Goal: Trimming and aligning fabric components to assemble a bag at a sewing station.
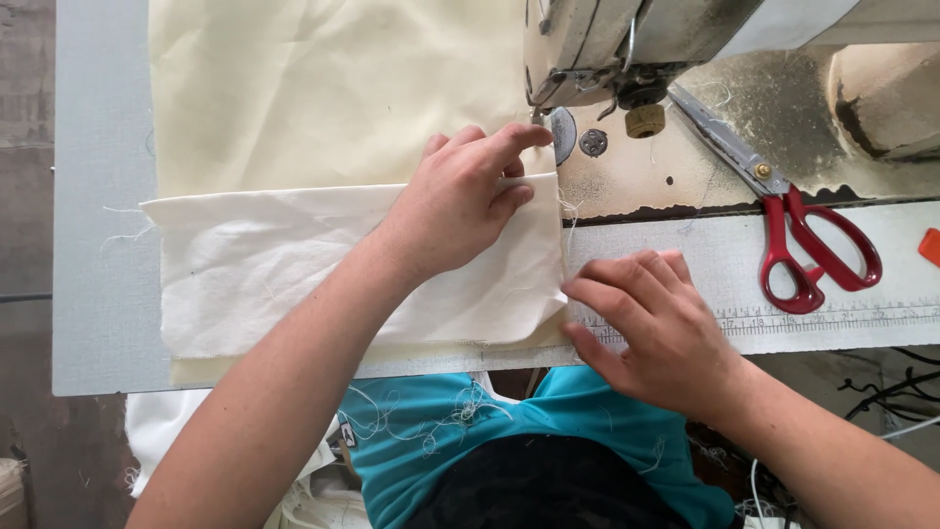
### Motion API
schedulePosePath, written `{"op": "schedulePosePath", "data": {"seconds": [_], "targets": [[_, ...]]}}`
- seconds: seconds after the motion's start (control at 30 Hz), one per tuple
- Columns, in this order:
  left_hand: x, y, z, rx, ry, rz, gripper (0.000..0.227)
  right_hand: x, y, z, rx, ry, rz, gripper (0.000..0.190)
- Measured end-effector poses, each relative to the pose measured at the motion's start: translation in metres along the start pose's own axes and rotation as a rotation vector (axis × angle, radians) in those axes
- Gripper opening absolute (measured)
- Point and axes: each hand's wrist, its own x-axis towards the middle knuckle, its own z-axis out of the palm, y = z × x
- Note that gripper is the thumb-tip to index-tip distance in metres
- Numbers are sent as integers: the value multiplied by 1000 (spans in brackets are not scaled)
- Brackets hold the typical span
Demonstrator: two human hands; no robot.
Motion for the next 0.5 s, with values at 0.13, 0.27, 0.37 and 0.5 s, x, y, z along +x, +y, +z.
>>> {"op": "schedulePosePath", "data": {"seconds": [0.13,0.27,0.37,0.5], "targets": [[0,2,-3,17,-9,-8,58,8,-3,-2,-30,-32,-24,8],[1,2,1,41,-3,-13,60,7,-2,-4,-18,-46,-16,7],[2,3,0,46,-5,-8,63,3,-1,-2,-5,-79,-1,7],[1,4,1,62,12,-2,63,2,1,-1,39,-93,46,7]]}}
